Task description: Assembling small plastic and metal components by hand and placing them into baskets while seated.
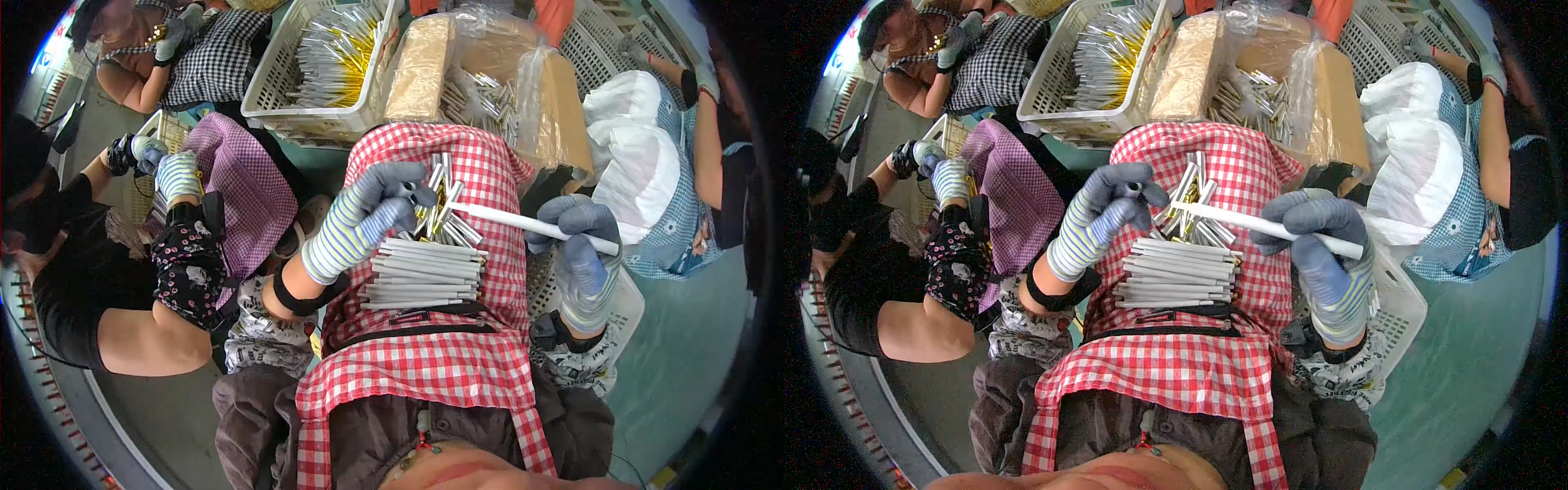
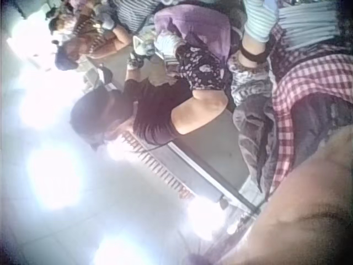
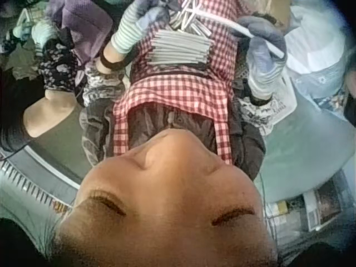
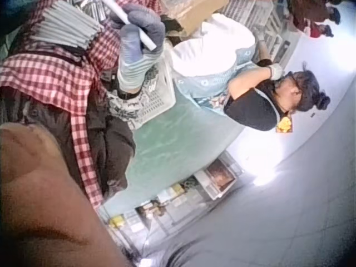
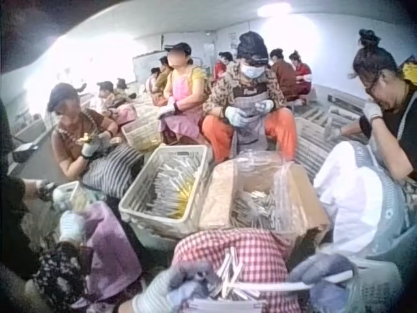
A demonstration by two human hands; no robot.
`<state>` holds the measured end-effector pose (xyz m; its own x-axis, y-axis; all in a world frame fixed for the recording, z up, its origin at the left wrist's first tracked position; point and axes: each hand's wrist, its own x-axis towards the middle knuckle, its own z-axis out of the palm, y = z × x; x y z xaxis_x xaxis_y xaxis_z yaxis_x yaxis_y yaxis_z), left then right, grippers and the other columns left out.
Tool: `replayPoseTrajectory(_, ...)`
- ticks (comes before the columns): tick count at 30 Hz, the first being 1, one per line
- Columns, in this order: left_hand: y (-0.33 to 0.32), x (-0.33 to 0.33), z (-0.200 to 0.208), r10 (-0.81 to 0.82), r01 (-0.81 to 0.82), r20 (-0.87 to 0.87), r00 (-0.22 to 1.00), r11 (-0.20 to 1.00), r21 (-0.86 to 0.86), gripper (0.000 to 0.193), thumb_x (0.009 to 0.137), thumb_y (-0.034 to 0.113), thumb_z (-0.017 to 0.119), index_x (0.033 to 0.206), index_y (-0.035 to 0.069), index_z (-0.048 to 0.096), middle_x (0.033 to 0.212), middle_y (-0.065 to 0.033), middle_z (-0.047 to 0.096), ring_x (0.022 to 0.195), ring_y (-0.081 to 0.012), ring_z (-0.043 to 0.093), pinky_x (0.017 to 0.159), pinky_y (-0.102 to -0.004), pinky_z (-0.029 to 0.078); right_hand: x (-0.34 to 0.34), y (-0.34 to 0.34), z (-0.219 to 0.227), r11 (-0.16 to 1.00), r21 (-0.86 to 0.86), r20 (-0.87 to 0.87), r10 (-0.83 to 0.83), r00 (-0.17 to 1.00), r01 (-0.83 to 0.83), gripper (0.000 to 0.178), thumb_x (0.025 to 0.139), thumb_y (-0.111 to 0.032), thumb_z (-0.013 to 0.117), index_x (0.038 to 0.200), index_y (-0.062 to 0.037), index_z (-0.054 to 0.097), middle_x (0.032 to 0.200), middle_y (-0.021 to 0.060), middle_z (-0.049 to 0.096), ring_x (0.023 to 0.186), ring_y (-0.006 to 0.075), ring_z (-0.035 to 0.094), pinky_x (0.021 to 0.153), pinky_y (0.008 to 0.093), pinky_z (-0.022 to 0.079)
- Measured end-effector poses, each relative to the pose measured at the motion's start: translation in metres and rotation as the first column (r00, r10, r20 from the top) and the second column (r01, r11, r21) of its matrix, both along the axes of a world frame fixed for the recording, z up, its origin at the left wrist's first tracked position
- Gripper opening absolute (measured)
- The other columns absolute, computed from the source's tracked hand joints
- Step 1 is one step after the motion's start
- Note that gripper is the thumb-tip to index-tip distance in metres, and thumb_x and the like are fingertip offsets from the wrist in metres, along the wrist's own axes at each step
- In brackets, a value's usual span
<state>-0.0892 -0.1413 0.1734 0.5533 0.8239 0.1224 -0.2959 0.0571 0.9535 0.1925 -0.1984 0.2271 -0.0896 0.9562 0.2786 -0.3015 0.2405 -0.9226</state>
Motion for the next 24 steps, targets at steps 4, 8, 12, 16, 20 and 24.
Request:
replayPoseTrajectory(4, 0.002, 0.008, 0.004, 0.313, -0.249, 0.393, 0.864, 0.946, -0.207, 0.03, 0.1, 0.015, 0.056, 0.126, 0.004, 0.048, 0.123, -0.0191, 0.061, 0.105, -0.0276, 0.066, 0.094, -0.0421, 0.055, -0.001, -0.007, -0.011, 0.994, 0.013, -0.123, 0.105, 0.987, -0.104, 0.018, 0.098, -0.016, 0.06, 0.108, -0.0008, 0.059, 0.11, 0.0214, 0.061, 0.092, 0.0243, 0.068, 0.079, 0.0331, 0.058)
replayPoseTrajectory(8, 0.008, 0.004, 0.01, 0.423, -0.219, 0.564, 0.709, 0.893, -0.394, 0.029, 0.098, 0.011, 0.058, 0.124, 0.003, 0.051, 0.132, -0.0182, 0.056, 0.121, -0.0305, 0.059, 0.106, -0.0474, 0.05, -0.012, -0.02, -0.02, 0.995, 0.035, -0.064, 0.094, 0.994, -0.092, 0.018, 0.094, -0.008, 0.063, 0.11, 0.0002, 0.061, 0.114, 0.0209, 0.062, 0.094, 0.0248, 0.069, 0.083, 0.0344, 0.058)
replayPoseTrajectory(12, 0.006, 0.011, 0.007, 0.467, -0.12, 0.628, 0.622, 0.85, -0.513, 0.025, 0.098, 0.009, 0.058, 0.122, 0.003, 0.054, 0.136, -0.0181, 0.054, 0.125, -0.031, 0.056, 0.108, -0.0469, 0.048, -0.019, -0.018, -0.025, 0.999, 0.013, -0.073, 0.037, 0.997, -0.036, 0.017, 0.091, -0.003, 0.064, 0.108, -0.0009, 0.063, 0.116, 0.019, 0.063, 0.097, 0.0253, 0.069, 0.086, 0.0356, 0.058)
replayPoseTrajectory(16, 0.009, 0.008, 0.008, 0.488, -0.125, 0.639, 0.595, 0.841, -0.526, 0.025, 0.097, 0.009, 0.059, 0.121, 0.004, 0.055, 0.136, -0.0174, 0.054, 0.126, -0.0308, 0.055, 0.11, -0.0474, 0.046, -0.023, -0.008, -0.026, 0.999, 0.044, -0.033, 0.024, 0.999, -0.023, 0.016, 0.09, -0.003, 0.065, 0.106, -0.0013, 0.064, 0.114, 0.0177, 0.063, 0.096, 0.0242, 0.068, 0.086, 0.0352, 0.057)
replayPoseTrajectory(20, 0.017, 0.012, 0.008, 0.519, -0.188, 0.597, 0.612, 0.828, -0.528, 0.028, 0.096, 0.012, 0.062, 0.122, 0.005, 0.053, 0.134, -0.0167, 0.055, 0.127, -0.0301, 0.054, 0.111, -0.0469, 0.045, -0.025, -0.003, -0.023, 0.999, 0.05, 0.076, -0.002, 0.997, -0.002, 0.013, 0.09, -0.002, 0.062, 0.103, -0.0009, 0.065, 0.111, 0.0174, 0.064, 0.092, 0.0218, 0.067, 0.083, 0.0332, 0.055)
replayPoseTrajectory(24, 0.009, 0.003, 0.001, 0.467, -0.253, 0.59, 0.658, 0.876, -0.41, 0.029, 0.095, 0.015, 0.064, 0.12, 0.005, 0.051, 0.131, -0.018, 0.056, 0.123, -0.0307, 0.057, 0.108, -0.0471, 0.047, -0.021, -0.005, -0.019, 0.987, 0.145, 0.542, -0.021, 0.84, -0.069, 0.025, 0.086, -0.008, 0.064, 0.11, -0.0063, 0.068, 0.082, 0.0109, 0.066, 0.07, 0.0223, 0.065, 0.066, 0.0327, 0.052)
